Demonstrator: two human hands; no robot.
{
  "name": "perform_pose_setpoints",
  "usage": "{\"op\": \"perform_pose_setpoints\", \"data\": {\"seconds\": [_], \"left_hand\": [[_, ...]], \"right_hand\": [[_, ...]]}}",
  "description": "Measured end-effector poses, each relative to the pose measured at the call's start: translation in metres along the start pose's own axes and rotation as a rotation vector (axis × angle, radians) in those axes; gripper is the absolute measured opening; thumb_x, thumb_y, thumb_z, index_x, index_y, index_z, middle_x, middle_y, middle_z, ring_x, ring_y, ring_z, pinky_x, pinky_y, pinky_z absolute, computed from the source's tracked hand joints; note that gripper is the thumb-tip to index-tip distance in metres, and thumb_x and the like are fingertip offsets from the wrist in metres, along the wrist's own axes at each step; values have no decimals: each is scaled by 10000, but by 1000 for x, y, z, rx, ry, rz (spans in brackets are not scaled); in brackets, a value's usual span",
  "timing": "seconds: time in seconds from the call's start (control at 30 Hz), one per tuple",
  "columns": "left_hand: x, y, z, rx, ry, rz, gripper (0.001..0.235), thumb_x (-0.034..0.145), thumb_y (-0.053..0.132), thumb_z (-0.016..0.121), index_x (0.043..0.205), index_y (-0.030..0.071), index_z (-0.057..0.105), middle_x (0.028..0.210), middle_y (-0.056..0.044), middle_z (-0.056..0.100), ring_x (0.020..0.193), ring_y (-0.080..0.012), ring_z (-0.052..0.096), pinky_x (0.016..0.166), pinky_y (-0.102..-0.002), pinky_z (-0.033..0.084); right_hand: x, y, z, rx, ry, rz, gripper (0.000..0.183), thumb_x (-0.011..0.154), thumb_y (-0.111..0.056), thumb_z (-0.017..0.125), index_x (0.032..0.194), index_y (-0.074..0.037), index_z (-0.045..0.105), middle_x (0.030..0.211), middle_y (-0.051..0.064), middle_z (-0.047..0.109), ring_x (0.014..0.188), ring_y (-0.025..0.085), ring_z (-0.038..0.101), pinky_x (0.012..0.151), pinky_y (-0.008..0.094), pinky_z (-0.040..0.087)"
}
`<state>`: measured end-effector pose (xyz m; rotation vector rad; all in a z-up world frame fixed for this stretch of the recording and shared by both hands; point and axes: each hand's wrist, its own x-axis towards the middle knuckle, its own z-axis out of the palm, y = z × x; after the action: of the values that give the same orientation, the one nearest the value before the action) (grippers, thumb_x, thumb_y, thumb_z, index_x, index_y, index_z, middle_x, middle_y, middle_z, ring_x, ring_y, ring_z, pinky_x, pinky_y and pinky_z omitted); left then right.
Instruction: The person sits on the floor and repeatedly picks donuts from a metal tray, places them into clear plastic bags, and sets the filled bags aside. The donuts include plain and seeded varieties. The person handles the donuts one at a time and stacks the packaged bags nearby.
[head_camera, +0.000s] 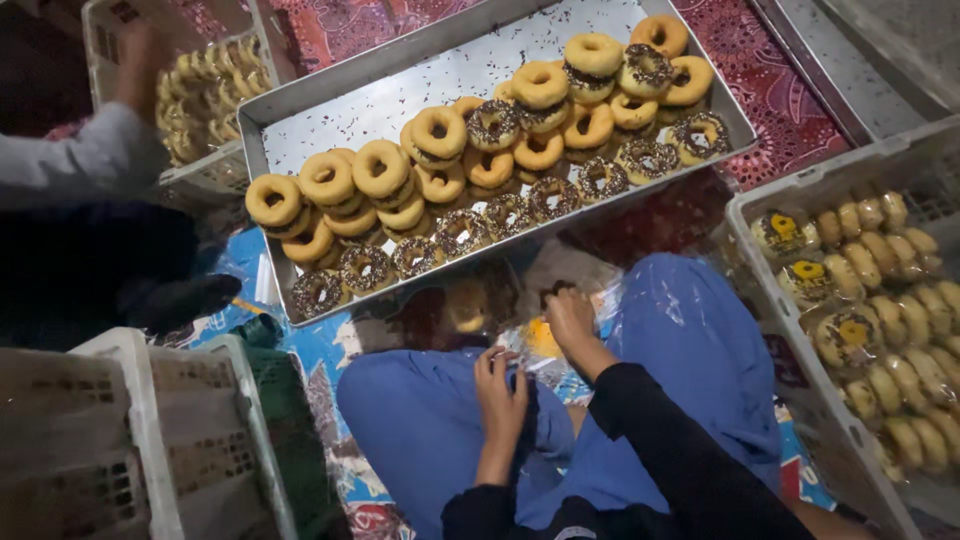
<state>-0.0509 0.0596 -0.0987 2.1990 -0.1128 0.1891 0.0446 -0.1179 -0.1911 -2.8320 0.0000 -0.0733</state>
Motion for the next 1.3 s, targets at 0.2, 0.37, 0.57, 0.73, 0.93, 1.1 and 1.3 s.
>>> {"op": "perform_pose_setpoints", "data": {"seconds": [0.2, 0.37, 0.57, 0.73, 0.93, 1.1, 1.3], "left_hand": [[1, -15, 12, 41, -16, -1, 203, 859, 108, 690, 1043, 25, 671, 1238, -174, 610, 1179, -375, 565, 998, -450, 460], [-1, -13, 9, 0, 14, -1, 173, 873, 96, 679, 1034, 36, 690, 1220, -171, 610, 1187, -367, 568, 1018, -442, 457], [-1, -6, 4, -23, 7, -13, 169, 880, 96, 672, 1035, 35, 698, 1213, -169, 611, 1186, -364, 572, 1015, -441, 458], [-1, -4, 2, -15, 5, 7, 153, 887, 92, 679, 1028, 37, 705, 1188, -163, 612, 1174, -360, 580, 1004, -437, 464], [-2, -8, 5, 8, 8, 20, 171, 870, 85, 696, 1036, 40, 702, 1170, -160, 612, 1153, -365, 579, 991, -440, 465], [-4, -11, 7, 14, -13, -12, 169, 856, 73, 691, 1023, 47, 703, 1171, -148, 626, 1152, -354, 587, 987, -435, 472], [0, -6, 6, -117, 63, -5, 137, 896, 75, 672, 1020, 31, 710, 1151, -150, 638, 1127, -325, 616, 975, -409, 488]], "right_hand": [[-12, -14, -23, 105, 252, 268, 679, 496, -241, 925, 1081, -22, 657, 1157, 247, 578, 1103, 466, 579, 891, 514, 477], [-9, -11, -16, 384, 33, 480, 598, 779, -204, 850, 1296, -82, 575, 1205, 181, 648, 1149, 405, 628, 968, 489, 508], [-12, -7, -19, 194, 383, 345, 743, 502, -169, 928, 1118, 32, 565, 1044, 275, 659, 971, 485, 642, 763, 512, 522], [-12, -6, -10, 430, 204, 500, 571, 703, -142, 870, 1185, -4, 596, 804, 182, 716, 818, 411, 706, 725, 505, 551], [-11, 7, 11, 392, 161, 488, 409, 724, -160, 844, 1104, -88, 711, 800, 166, 731, 820, 396, 719, 732, 507, 554], [-18, 6, 0, 206, 326, 235, 209, 646, -177, 836, 831, -115, 762, 852, 163, 733, 873, 396, 712, 773, 482, 565], [-5, -1, -50, 451, -49, 444, 131, 800, -204, 815, 869, -94, 800, 868, 134, 740, 806, 325, 717, 733, 434, 563]]}}
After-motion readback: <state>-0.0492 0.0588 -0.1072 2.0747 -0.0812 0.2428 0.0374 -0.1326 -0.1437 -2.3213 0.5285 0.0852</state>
